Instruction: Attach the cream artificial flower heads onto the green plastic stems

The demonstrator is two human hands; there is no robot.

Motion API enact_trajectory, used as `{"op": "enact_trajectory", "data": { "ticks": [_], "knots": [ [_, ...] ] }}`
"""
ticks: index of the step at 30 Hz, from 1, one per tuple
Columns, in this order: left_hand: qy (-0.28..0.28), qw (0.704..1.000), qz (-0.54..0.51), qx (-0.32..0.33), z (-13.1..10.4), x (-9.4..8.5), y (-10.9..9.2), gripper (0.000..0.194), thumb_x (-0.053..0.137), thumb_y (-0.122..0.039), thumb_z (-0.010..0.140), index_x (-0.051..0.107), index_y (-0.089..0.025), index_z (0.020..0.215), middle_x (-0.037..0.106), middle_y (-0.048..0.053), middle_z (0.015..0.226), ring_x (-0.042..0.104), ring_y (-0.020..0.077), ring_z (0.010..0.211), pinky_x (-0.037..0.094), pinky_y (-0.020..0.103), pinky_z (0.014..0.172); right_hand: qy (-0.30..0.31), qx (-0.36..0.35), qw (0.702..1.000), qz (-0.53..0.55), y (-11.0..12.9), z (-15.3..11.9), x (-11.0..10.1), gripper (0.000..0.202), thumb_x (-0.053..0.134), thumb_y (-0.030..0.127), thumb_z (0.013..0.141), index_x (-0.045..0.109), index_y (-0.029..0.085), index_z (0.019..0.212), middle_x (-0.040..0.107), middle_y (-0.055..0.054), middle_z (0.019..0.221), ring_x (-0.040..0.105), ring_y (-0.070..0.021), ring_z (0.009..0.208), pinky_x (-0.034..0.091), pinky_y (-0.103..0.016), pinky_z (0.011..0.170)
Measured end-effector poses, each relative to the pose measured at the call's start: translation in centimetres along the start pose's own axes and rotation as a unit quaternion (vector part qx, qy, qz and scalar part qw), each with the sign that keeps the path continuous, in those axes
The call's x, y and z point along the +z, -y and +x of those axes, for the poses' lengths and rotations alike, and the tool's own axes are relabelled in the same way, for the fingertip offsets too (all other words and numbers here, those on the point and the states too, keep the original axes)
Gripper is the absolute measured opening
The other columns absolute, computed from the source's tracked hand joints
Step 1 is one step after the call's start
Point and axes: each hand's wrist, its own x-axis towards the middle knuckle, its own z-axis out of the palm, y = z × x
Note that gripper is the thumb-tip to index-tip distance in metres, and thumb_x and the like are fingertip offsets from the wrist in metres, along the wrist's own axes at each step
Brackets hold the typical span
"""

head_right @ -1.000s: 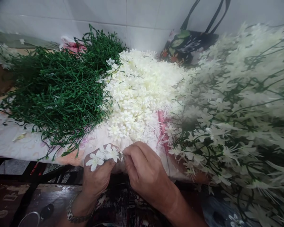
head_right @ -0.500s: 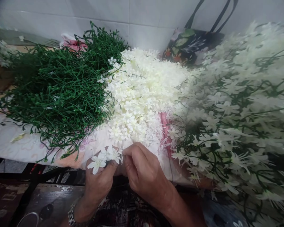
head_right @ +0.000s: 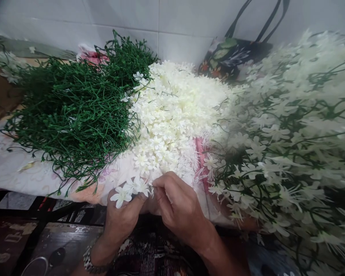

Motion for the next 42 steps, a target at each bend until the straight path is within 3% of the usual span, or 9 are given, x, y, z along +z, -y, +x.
{"op": "enact_trajectory", "data": {
  "ticks": [5,9,14,19,23,25,29,35,42],
  "knots": [
    [-0.017,0.996,-0.076,-0.05,-0.2,-0.1,-0.2,0.008,0.055,-0.019,0.067,0.063,-0.017,0.064,0.064,0.0,0.058,0.057,0.0149,0.055,0.051,0.025,0.059,0.023,0.019,0.999,0.033,-0.1,-0.1,-0.3,0.012,0.049,0.007,0.087,0.051,0.018,0.086,0.054,0.001,0.072,0.054,-0.0082,0.064,0.044,-0.019,0.059],
    [-0.048,0.994,-0.058,-0.081,-0.1,0.0,-1.0,0.007,0.055,-0.016,0.061,0.06,-0.017,0.057,0.058,-0.002,0.048,0.058,0.0151,0.051,0.051,0.024,0.056,0.017,0.015,0.999,0.028,0.2,-0.1,-0.4,0.012,0.05,0.006,0.087,0.051,0.017,0.085,0.054,0.0,0.072,0.053,-0.0084,0.065,0.044,-0.019,0.06],
    [-0.027,0.998,-0.033,-0.04,-0.4,-0.1,-0.2,0.011,0.055,-0.018,0.067,0.062,-0.017,0.057,0.06,-0.001,0.05,0.059,0.0157,0.054,0.052,0.026,0.06,0.005,0.008,1.0,0.004,0.6,0.0,-0.7,0.013,0.05,0.004,0.085,0.05,0.017,0.083,0.053,0.0,0.071,0.052,-0.0088,0.065,0.044,-0.02,0.06],
    [-0.061,0.997,0.037,0.039,-0.3,-0.7,0.3,0.009,0.059,-0.016,0.062,0.063,-0.02,0.055,0.069,0.003,0.061,0.065,0.0205,0.062,0.053,0.031,0.068,0.004,-0.001,1.0,-0.003,0.9,0.3,-0.9,0.014,0.047,0.004,0.085,0.05,0.017,0.08,0.051,0.001,0.068,0.049,-0.0089,0.061,0.042,-0.02,0.056],
    [-0.017,0.997,0.051,0.056,-0.2,-0.9,-0.1,0.017,0.058,-0.009,0.06,0.06,-0.022,0.05,0.063,0.0,0.049,0.058,0.018,0.049,0.052,0.03,0.058,0.028,-0.01,0.999,-0.011,0.8,0.3,-1.1,0.015,0.044,0.005,0.086,0.05,0.018,0.08,0.051,0.0,0.067,0.05,-0.0109,0.061,0.043,-0.022,0.055],
    [-0.013,0.997,0.043,0.059,-0.3,-0.8,0.3,0.018,0.055,-0.009,0.063,0.063,-0.022,0.053,0.063,0.0,0.05,0.056,0.017,0.047,0.051,0.029,0.056,0.039,-0.018,0.999,-0.017,0.7,0.3,-1.2,0.015,0.044,0.006,0.086,0.05,0.018,0.08,0.051,0.0,0.066,0.05,-0.0116,0.061,0.043,-0.023,0.055],
    [-0.049,0.996,0.03,0.066,-0.8,-0.6,1.9,0.016,0.056,-0.013,0.067,0.069,-0.021,0.071,0.071,0.002,0.067,0.064,0.0204,0.065,0.053,0.032,0.071,0.046,-0.028,0.998,-0.017,0.6,0.4,-1.2,0.016,0.043,0.005,0.086,0.049,0.018,0.079,0.05,0.0,0.065,0.048,-0.0116,0.06,0.042,-0.023,0.054],
    [0.01,1.0,0.012,0.02,-0.7,-0.5,1.6,0.017,0.054,-0.015,0.073,0.06,-0.021,0.059,0.059,-0.001,0.055,0.052,0.015,0.053,0.047,0.027,0.058,0.046,-0.011,0.999,-0.002,0.3,0.4,-0.6,0.015,0.042,0.004,0.085,0.048,0.017,0.08,0.048,0.0,0.066,0.048,-0.0115,0.06,0.041,-0.023,0.054],
    [0.018,0.999,-0.021,-0.029,-0.2,-0.4,0.1,0.018,0.054,-0.013,0.066,0.052,-0.022,0.05,0.051,-0.002,0.049,0.045,0.0138,0.048,0.043,0.026,0.052,0.047,-0.008,0.999,-0.005,0.1,0.5,-0.6,0.016,0.042,0.004,0.085,0.047,0.018,0.079,0.05,0.0,0.065,0.049,-0.0117,0.06,0.042,-0.023,0.053]
  ]
}}
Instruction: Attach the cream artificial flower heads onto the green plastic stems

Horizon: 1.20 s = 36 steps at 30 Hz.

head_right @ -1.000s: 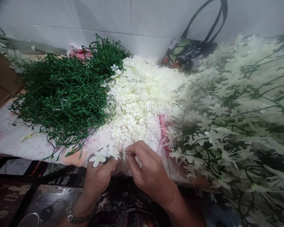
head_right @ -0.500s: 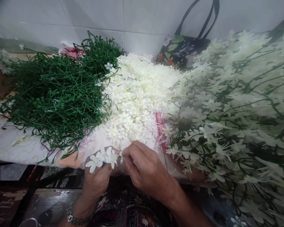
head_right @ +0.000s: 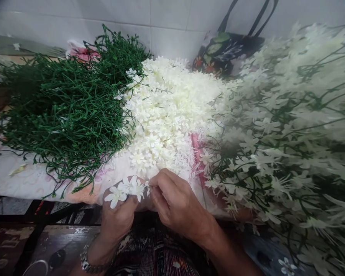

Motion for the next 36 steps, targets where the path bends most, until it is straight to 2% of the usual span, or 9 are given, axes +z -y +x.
{"op": "enact_trajectory", "data": {
  "ticks": [11,17,22,26,29,32,36],
  "knots": [
    [-0.028,1.0,0.003,-0.003,0.3,0.3,-1.0,0.019,0.058,-0.015,0.062,0.05,-0.023,0.046,0.049,-0.001,0.044,0.043,0.0143,0.044,0.041,0.025,0.042,-0.006,0.011,1.0,0.015,-0.2,-0.1,0.5,0.016,0.042,0.005,0.084,0.05,0.018,0.08,0.053,-0.001,0.066,0.052,-0.0122,0.061,0.043,-0.023,0.053],
    [-0.01,1.0,0.019,0.003,0.4,0.2,-1.2,0.018,0.053,-0.013,0.063,0.051,-0.022,0.048,0.053,0.0,0.047,0.046,0.0147,0.046,0.043,0.026,0.049,-0.019,0.009,1.0,0.01,0.0,0.0,0.4,0.016,0.042,0.004,0.084,0.049,0.018,0.079,0.05,0.0,0.065,0.049,-0.011,0.058,0.042,-0.022,0.052],
    [-0.025,0.999,0.036,0.016,0.6,0.1,-1.2,0.021,0.059,-0.012,0.059,0.048,-0.023,0.044,0.052,-0.001,0.045,0.047,0.0153,0.047,0.046,0.028,0.054,-0.019,0.014,1.0,0.014,-0.2,-0.2,0.8,0.016,0.042,0.004,0.084,0.05,0.018,0.08,0.051,0.0,0.066,0.049,-0.0109,0.058,0.042,-0.022,0.051],
    [-0.026,1.0,0.006,-0.002,0.4,0.2,-0.6,0.014,0.06,-0.014,0.062,0.055,-0.021,0.051,0.06,0.001,0.053,0.054,0.0168,0.054,0.049,0.028,0.058,-0.033,0.002,0.999,0.009,-0.2,-0.1,0.7,0.016,0.042,0.006,0.085,0.049,0.018,0.079,0.05,0.001,0.064,0.049,-0.0109,0.057,0.042,-0.022,0.051],
    [-0.02,0.999,-0.034,-0.013,0.2,0.2,0.1,0.008,0.056,-0.017,0.068,0.061,-0.018,0.061,0.064,0.002,0.059,0.057,0.0167,0.058,0.049,0.027,0.06,-0.011,0.005,1.0,0.015,0.1,0.1,-0.3,0.013,0.044,0.009,0.086,0.052,0.018,0.082,0.053,0.0,0.067,0.052,-0.0116,0.06,0.045,-0.023,0.054],
    [-0.074,0.983,-0.149,-0.081,0.1,0.2,0.0,0.006,0.063,-0.02,0.06,0.059,-0.016,0.061,0.056,-0.001,0.053,0.051,0.0129,0.052,0.042,0.023,0.049,-0.011,-0.001,1.0,-0.006,0.5,0.1,-1.7,0.009,0.051,0.013,0.086,0.054,0.018,0.092,0.059,-0.003,0.078,0.058,-0.0142,0.072,0.049,-0.026,0.063],
    [-0.107,0.95,-0.247,-0.156,0.1,0.1,-1.3,0.019,0.069,-0.018,0.048,0.051,-0.016,0.055,0.043,-0.007,0.046,0.036,0.0059,0.042,0.028,0.019,0.04,-0.037,-0.075,0.996,-0.04,1.1,0.2,-2.6,0.023,0.054,0.008,0.083,0.052,0.017,0.104,0.061,-0.006,0.086,0.058,-0.0162,0.084,0.051,-0.027,0.072]
  ]
}}
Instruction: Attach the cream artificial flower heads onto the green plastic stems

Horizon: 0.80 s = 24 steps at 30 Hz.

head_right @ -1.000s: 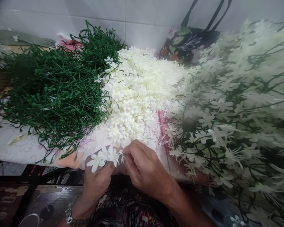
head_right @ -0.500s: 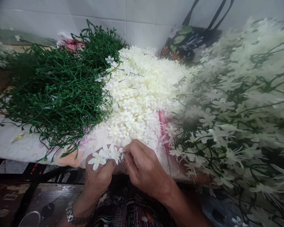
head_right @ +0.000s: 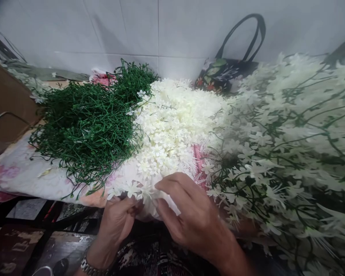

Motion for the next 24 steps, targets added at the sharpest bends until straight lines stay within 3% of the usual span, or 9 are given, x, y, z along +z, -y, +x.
{"op": "enact_trajectory", "data": {
  "ticks": [5,8,15,24],
  "knots": [
    [0.033,0.998,-0.027,-0.049,-0.3,0.2,-0.5,0.024,0.068,-0.018,0.048,0.044,-0.016,0.049,0.033,-0.01,0.04,0.024,0.0016,0.038,0.02,0.017,0.038,0.012,-0.033,0.999,-0.008,0.4,0.3,0.7,0.022,0.055,0.006,0.082,0.055,0.015,0.102,0.061,-0.008,0.085,0.058,-0.0173,0.082,0.053,-0.029,0.071],
    [0.049,0.996,-0.019,-0.071,-0.3,0.2,-0.4,0.03,0.068,-0.019,0.048,0.038,-0.016,0.042,0.033,-0.01,0.038,0.024,0.0012,0.037,0.018,0.017,0.038,0.011,-0.041,0.999,-0.007,0.4,0.5,1.1,0.015,0.053,0.005,0.083,0.056,0.014,0.094,0.061,-0.007,0.078,0.057,-0.0167,0.076,0.052,-0.029,0.066],
    [0.059,0.992,-0.004,-0.11,-0.2,0.4,-1.1,0.029,0.068,-0.02,0.045,0.041,-0.014,0.036,0.036,-0.007,0.035,0.027,0.001,0.034,0.014,0.017,0.037,0.016,-0.052,0.999,-0.001,0.1,0.5,1.3,0.013,0.048,0.004,0.085,0.057,0.013,0.084,0.06,-0.006,0.071,0.054,-0.0147,0.069,0.049,-0.026,0.062],
    [0.048,0.992,-0.007,-0.114,-0.2,0.7,-1.1,0.025,0.066,-0.015,0.043,0.042,-0.014,0.037,0.037,-0.007,0.038,0.027,0.0014,0.037,0.016,0.017,0.038,0.083,-0.039,0.996,-0.01,-0.3,0.6,0.9,0.019,0.043,0.009,0.09,0.058,0.012,0.077,0.056,-0.005,0.068,0.053,-0.0145,0.068,0.046,-0.026,0.061]
  ]
}}
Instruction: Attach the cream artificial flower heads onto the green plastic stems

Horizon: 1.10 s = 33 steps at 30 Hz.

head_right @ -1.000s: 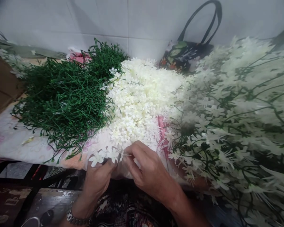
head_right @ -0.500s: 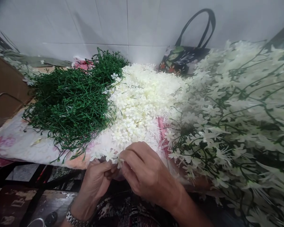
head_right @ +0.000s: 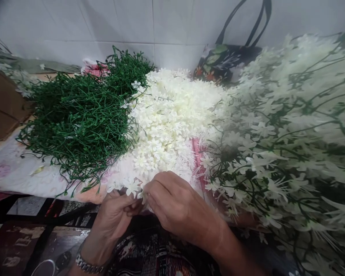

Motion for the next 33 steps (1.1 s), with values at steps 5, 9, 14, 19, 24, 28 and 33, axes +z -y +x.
{"op": "enact_trajectory", "data": {
  "ticks": [5,9,14,19,24,28,33],
  "knots": [
    [0.002,1.0,0.01,0.012,0.1,0.2,0.4,0.025,0.065,-0.017,0.046,0.042,-0.014,0.037,0.038,-0.007,0.041,0.027,0.0018,0.04,0.018,0.017,0.038,-0.003,0.007,1.0,0.011,-0.3,0.0,0.3,0.018,0.043,0.009,0.09,0.056,0.012,0.078,0.056,-0.005,0.068,0.053,-0.0144,0.067,0.047,-0.026,0.061],
    [-0.018,1.0,0.004,0.021,0.0,0.3,0.5,0.015,0.064,-0.014,0.044,0.049,-0.013,0.046,0.038,-0.008,0.043,0.025,0.002,0.041,0.019,0.016,0.038,-0.016,0.019,0.999,0.039,-0.3,0.1,0.8,0.016,0.043,0.01,0.09,0.054,0.013,0.08,0.055,-0.004,0.068,0.054,-0.0134,0.066,0.048,-0.024,0.061],
    [-0.039,0.999,0.004,0.038,0.1,0.2,1.0,0.021,0.069,-0.017,0.045,0.048,-0.015,0.049,0.041,-0.007,0.045,0.029,0.0033,0.042,0.023,0.017,0.038,-0.047,0.043,0.994,0.089,-0.6,-0.2,1.6,0.012,0.044,0.009,0.089,0.053,0.015,0.084,0.055,-0.003,0.069,0.053,-0.0121,0.066,0.047,-0.023,0.06],
    [-0.054,0.968,0.117,0.218,0.4,-1.4,2.5,0.01,0.067,-0.021,0.062,0.059,-0.016,0.066,0.052,-0.003,0.055,0.044,0.0101,0.049,0.039,0.023,0.047,-0.057,0.081,0.989,0.113,-0.3,-0.3,1.3,0.009,0.049,0.008,0.087,0.052,0.016,0.086,0.057,-0.002,0.072,0.054,-0.0114,0.068,0.046,-0.023,0.061],
    [0.02,0.842,0.35,0.411,0.3,-3.0,2.6,0.014,0.053,-0.007,0.077,0.061,-0.018,0.072,0.055,-0.002,0.059,0.05,0.0115,0.054,0.042,0.022,0.051,-0.067,0.118,0.984,0.116,0.3,-0.2,1.1,0.011,0.048,0.008,0.085,0.052,0.016,0.078,0.053,0.0,0.066,0.05,-0.009,0.06,0.042,-0.021,0.056],
    [0.029,0.727,0.427,0.536,0.3,-3.1,2.2,0.02,0.048,-0.001,0.078,0.059,-0.016,0.08,0.059,0.0,0.064,0.053,0.0111,0.057,0.044,0.021,0.052,-0.069,0.163,0.974,0.139,0.6,-0.1,1.4,0.013,0.048,0.007,0.081,0.052,0.016,0.073,0.051,0.003,0.062,0.047,-0.006,0.054,0.039,-0.017,0.051],
    [0.034,0.683,0.443,0.58,0.8,-2.9,2.2,0.02,0.047,0.001,0.076,0.058,-0.015,0.082,0.058,0.0,0.061,0.052,0.0111,0.053,0.041,0.022,0.049,-0.057,0.232,0.952,0.193,0.7,-0.2,1.7,0.014,0.049,0.008,0.079,0.053,0.017,0.07,0.05,0.007,0.055,0.043,-0.0041,0.047,0.035,-0.015,0.045]
  ]
}}
